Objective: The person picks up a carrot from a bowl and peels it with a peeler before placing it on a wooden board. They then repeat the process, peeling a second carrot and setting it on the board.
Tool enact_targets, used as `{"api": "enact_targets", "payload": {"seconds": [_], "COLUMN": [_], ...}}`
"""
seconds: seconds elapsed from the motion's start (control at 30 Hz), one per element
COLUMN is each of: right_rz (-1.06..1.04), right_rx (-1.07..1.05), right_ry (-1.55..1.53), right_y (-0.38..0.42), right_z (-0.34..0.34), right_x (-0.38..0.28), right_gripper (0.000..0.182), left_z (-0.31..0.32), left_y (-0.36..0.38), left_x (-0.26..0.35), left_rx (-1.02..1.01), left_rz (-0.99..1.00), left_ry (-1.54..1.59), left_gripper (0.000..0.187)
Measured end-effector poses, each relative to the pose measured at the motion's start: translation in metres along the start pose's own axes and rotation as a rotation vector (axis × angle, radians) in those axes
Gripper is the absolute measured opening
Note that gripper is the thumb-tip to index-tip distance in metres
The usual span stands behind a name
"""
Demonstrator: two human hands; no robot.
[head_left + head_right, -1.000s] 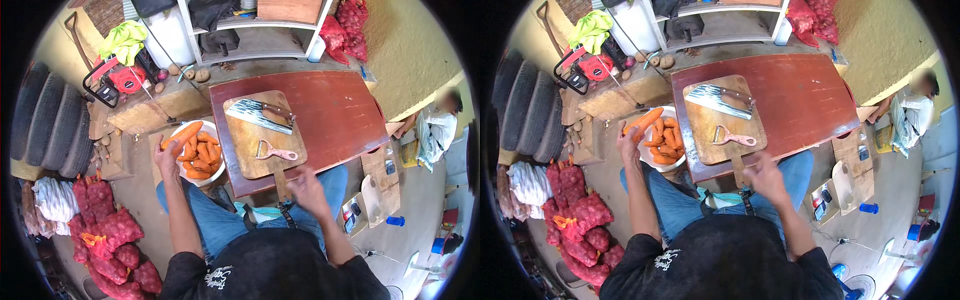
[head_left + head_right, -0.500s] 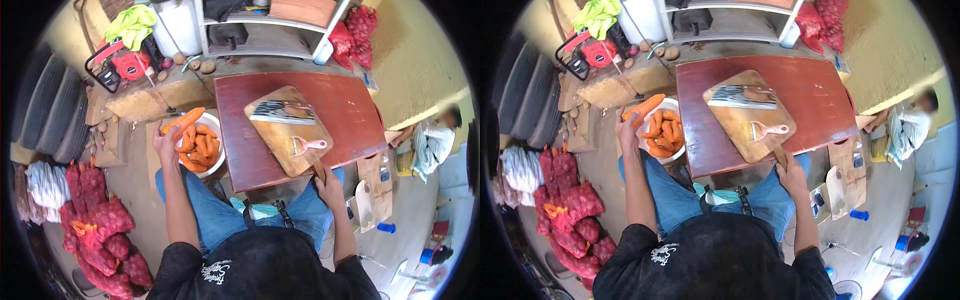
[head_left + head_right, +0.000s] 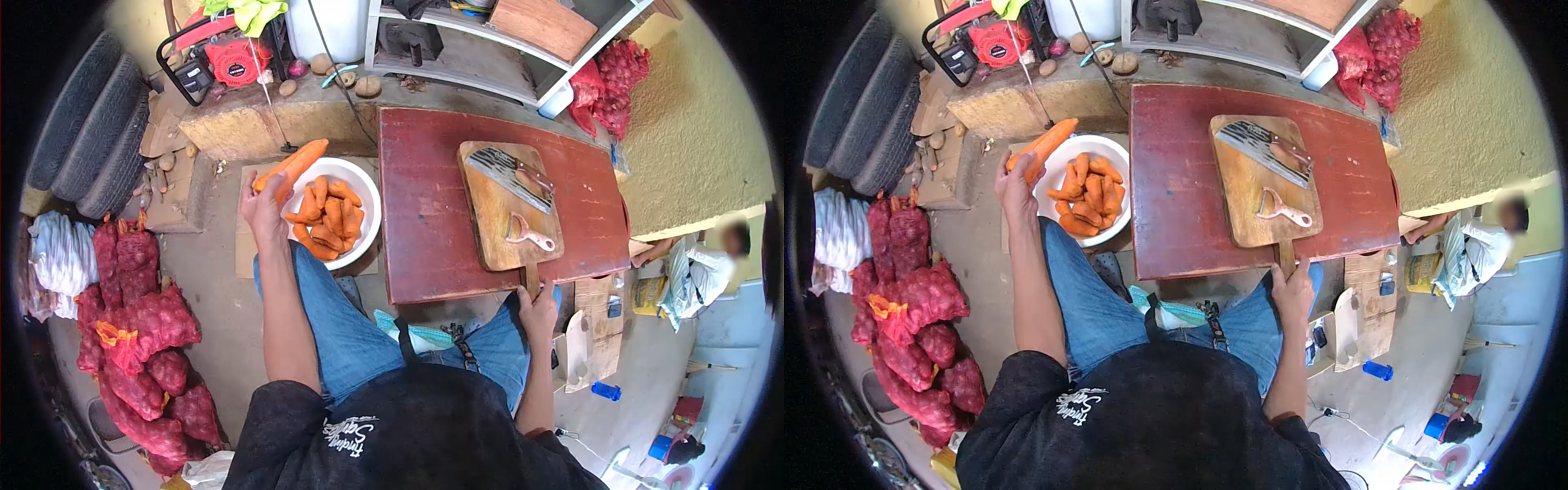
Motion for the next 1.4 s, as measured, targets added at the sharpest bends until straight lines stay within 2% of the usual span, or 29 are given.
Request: {"api": "enact_targets", "payload": {"seconds": [0.23,0.27,0.47,0.57,0.6,0.63,0.7,0.9,0.93,1.03,1.07,1.13,1.17,1.2,1.23,1.33,1.4], "right_rz": [0.101,0.045,0.002,0.084,-0.007,0.035,0.005,0.025,0.094,-0.171,-0.314,-0.287,-0.255,-0.187,-0.263,-0.540,-0.641], "right_rx": [0.041,0.088,-0.037,-0.108,-0.028,-0.087,-0.085,-0.167,-0.275,-0.071,0.065,-0.019,-0.025,-0.202,-0.347,-0.547,-0.631], "right_ry": [0.031,0.010,0.043,0.062,0.040,0.115,0.068,0.091,0.139,0.144,0.079,0.071,-0.095,-0.137,-0.155,-0.432,-0.398], "right_y": [-0.032,-0.035,-0.021,-0.009,-0.010,-0.011,-0.011,-0.012,-0.010,0.000,0.006,0.012,0.017,0.024,0.036,0.076,0.095], "right_z": [-0.010,-0.012,0.005,0.001,0.002,0.004,0.000,-0.004,-0.009,-0.031,-0.048,-0.054,-0.056,-0.049,-0.029,0.002,0.021], "right_x": [0.004,0.007,0.004,-0.013,-0.011,-0.004,-0.002,-0.007,-0.013,-0.035,-0.058,-0.073,-0.088,-0.102,-0.106,-0.155,-0.170], "right_gripper": [0.060,0.063,0.075,0.079,0.084,0.085,0.084,0.084,0.082,0.078,0.065,0.050,0.040,0.040,0.040,0.030,0.027], "left_z": [0.017,0.020,0.024,0.018,0.017,0.014,0.016,0.013,0.012,0.013,0.013,0.017,0.021,0.023,0.023,0.028,0.032], "left_y": [-0.004,-0.003,0.000,-0.010,-0.011,-0.010,-0.004,-0.008,-0.011,-0.015,-0.015,-0.017,-0.012,-0.007,-0.012,-0.009,-0.005], "left_x": [-0.007,-0.006,-0.002,-0.006,-0.007,-0.009,-0.003,-0.005,-0.006,-0.013,-0.016,-0.019,-0.013,-0.010,-0.014,-0.016,-0.012], "left_rx": [-0.078,-0.080,-0.073,-0.083,-0.078,-0.067,-0.054,-0.053,-0.065,-0.047,-0.040,-0.052,-0.049,-0.053,-0.099,-0.132,-0.121], "left_rz": [0.023,0.025,0.051,0.085,0.093,0.075,0.034,0.054,0.054,0.027,0.023,-0.004,-0.017,-0.032,-0.023,-0.030,-0.017], "left_ry": [-0.037,-0.046,-0.016,-0.014,-0.004,-0.011,-0.019,0.036,0.030,0.000,0.014,0.040,0.016,-0.012,-0.019,-0.016,-0.021], "left_gripper": [0.082,0.082,0.079,0.078,0.076,0.077,0.079,0.077,0.077,0.075,0.074,0.071,0.071,0.071,0.072,0.071,0.070]}}
Point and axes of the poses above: each hand's wrist, its own y-axis away from the middle knuckle, its own z-axis out of the palm, x = y × z, the point moved 8 cm from there along -y, towards the middle knuckle
